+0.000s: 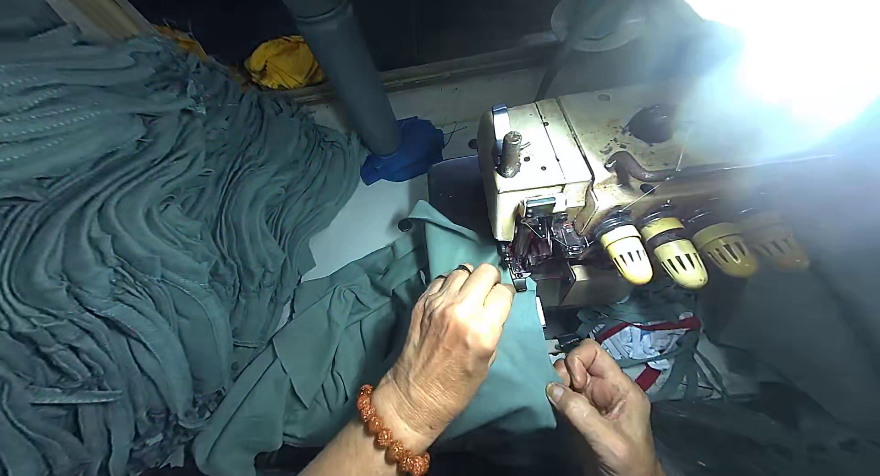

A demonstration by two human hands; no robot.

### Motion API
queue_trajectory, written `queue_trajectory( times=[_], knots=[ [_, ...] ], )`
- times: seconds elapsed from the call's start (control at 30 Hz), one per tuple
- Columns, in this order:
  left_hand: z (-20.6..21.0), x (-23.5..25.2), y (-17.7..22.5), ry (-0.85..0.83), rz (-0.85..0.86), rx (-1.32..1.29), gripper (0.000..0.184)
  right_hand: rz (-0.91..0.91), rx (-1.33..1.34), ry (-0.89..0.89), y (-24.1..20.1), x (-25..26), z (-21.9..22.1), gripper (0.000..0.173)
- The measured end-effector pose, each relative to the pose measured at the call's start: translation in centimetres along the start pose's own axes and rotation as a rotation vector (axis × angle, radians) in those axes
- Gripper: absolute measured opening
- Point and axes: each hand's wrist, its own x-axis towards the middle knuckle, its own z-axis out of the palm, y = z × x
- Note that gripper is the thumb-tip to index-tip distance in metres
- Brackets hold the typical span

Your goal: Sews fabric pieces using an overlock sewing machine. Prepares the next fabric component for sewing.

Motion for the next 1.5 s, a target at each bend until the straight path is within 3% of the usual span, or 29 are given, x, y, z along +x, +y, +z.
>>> queue_trajectory(
  times=[0.2,0.33,0.43,0.5,0.57,0.63,0.7,0.73,0.77,0.83,0.87,1.0,1.1,1.2,1.27,1.37,1.43,1.5],
  knots=[
    [1.5,1.6,-2.8,0.050,-0.073,-0.014,0.017,-0.090,-0.115,0.037,-0.5,2.9,0.5,0.021],
    [2.3,3.2,-4.9,0.194,-0.152,0.055,0.016,-0.106,-0.248,0.060,-1.0,4.1,1.0,0.024],
    [2.1,2.8,-5.6,0.298,-0.167,0.098,0.017,-0.132,-0.269,0.074,-1.0,4.2,1.1,0.025],
    [0.7,1.2,-5.3,0.281,-0.182,0.109,0.019,-0.136,-0.271,0.069,-0.9,4.2,1.0,0.026],
    [-2.1,-2.2,-5.0,0.133,-0.303,0.150,0.022,-0.127,-0.267,0.065,-0.9,4.1,0.8,0.026],
    [-5.6,-6.5,-4.9,-0.234,-0.551,0.171,0.025,-0.122,-0.248,0.056,-0.8,4.1,0.8,0.028],
    [-7.9,-9.9,-4.9,-0.643,-0.858,0.123,0.040,-0.125,-0.232,0.059,-0.8,4.1,0.8,0.028],
    [-7.9,-11.9,-4.9,-0.711,-0.925,0.110,0.043,-0.124,-0.232,0.062,-0.8,4.1,0.8,0.029],
    [-7.2,-14.5,-4.8,-0.611,-0.885,0.118,0.038,-0.123,-0.233,0.068,-0.7,4.2,0.8,0.029],
    [-4.8,-18.8,-5.0,-0.230,-0.675,0.162,0.018,-0.119,-0.235,0.079,-0.7,4.2,0.8,0.030],
    [-4.1,-19.5,-5.0,-0.128,-0.647,0.156,0.018,-0.122,-0.241,0.074,-0.7,4.2,0.7,0.031],
    [-6.4,-16.3,-5.6,0.169,-0.773,-0.079,0.020,-0.191,-0.358,-0.022,-0.8,3.5,-0.3,0.028],
    [-11.9,-11.7,-7.8,0.366,-0.684,-0.091,0.023,-0.201,-0.470,-0.174,-1.5,1.1,-0.9,0.025],
    [-17.2,-7.6,-12.8,0.446,-0.566,0.001,0.024,-0.138,-0.505,-0.267,-1.1,-1.2,-0.5,0.023],
    [-20.7,-6.1,-19.1,0.454,-0.417,0.070,0.024,-0.089,-0.501,-0.294,-0.4,-1.8,-0.2,0.022],
    [-23.6,-1.5,-26.1,0.396,-0.358,0.243,0.027,0.131,-0.394,-0.296,-0.3,-1.7,0.4,0.025],
    [-22.2,2.2,-28.0,0.409,-0.309,0.354,0.027,0.267,-0.290,-0.273,-0.1,-1.6,0.7,0.031],
    [-19.3,4.9,-24.9,0.262,-0.387,0.305,0.030,0.351,-0.182,-0.245,0.3,-1.9,0.8,0.036]
  ],
)
